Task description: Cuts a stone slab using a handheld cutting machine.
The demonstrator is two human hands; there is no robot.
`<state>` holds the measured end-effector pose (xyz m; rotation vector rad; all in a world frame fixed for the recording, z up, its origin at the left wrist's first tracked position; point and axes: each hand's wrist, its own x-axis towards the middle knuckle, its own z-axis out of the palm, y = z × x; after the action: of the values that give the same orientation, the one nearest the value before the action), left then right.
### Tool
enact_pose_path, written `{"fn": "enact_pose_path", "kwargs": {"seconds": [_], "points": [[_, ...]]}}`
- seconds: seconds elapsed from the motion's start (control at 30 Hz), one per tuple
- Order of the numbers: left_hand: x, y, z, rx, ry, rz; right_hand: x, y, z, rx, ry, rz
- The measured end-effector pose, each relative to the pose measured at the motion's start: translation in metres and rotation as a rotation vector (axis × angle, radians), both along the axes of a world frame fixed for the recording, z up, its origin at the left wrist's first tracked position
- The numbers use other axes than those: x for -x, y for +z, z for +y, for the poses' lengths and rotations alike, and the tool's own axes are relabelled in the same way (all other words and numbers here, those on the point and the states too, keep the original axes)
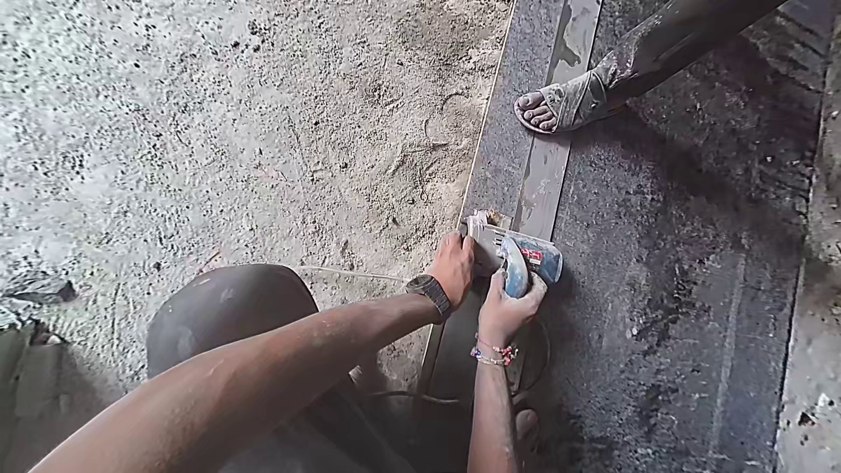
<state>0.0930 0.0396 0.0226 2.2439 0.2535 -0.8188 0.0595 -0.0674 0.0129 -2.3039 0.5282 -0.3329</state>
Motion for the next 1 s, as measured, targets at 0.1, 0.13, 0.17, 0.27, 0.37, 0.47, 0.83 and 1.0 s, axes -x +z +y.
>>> {"fn": "enact_pose_path", "kwargs": {"seconds": [0.1,0.13,0.17,0.27,0.37,0.47,0.83,1.0], "points": [[-0.001,-0.001,0.0,0.002,0.01,-0.02,-0.002,0.0,0.0,-0.001,-0.001,0.002],[-0.002,0.0,0.001,0.007,0.015,-0.02,-0.003,-0.001,0.0,-0.003,-0.002,-0.001],[-0.003,0.0,0.001,0.011,0.019,-0.02,-0.004,-0.002,0.0,-0.006,-0.006,-0.001],[-0.006,0.001,0.001,-0.001,0.025,-0.014,-0.007,-0.003,0.0,-0.01,-0.004,-0.004],[-0.01,0.003,0.001,-0.008,0.023,0.009,-0.009,-0.004,0.0,0.0,0.005,-0.025],[-0.012,-0.001,0.001,-0.008,0.022,-0.003,-0.012,-0.002,0.001,-0.002,0.003,-0.011],[-0.02,-0.002,0.003,-0.014,0.039,-0.008,-0.021,-0.005,0.002,0.0,0.003,-0.018],[-0.023,-0.003,0.003,-0.017,0.046,-0.019,-0.025,-0.004,0.004,0.015,0.002,-0.03]]}}
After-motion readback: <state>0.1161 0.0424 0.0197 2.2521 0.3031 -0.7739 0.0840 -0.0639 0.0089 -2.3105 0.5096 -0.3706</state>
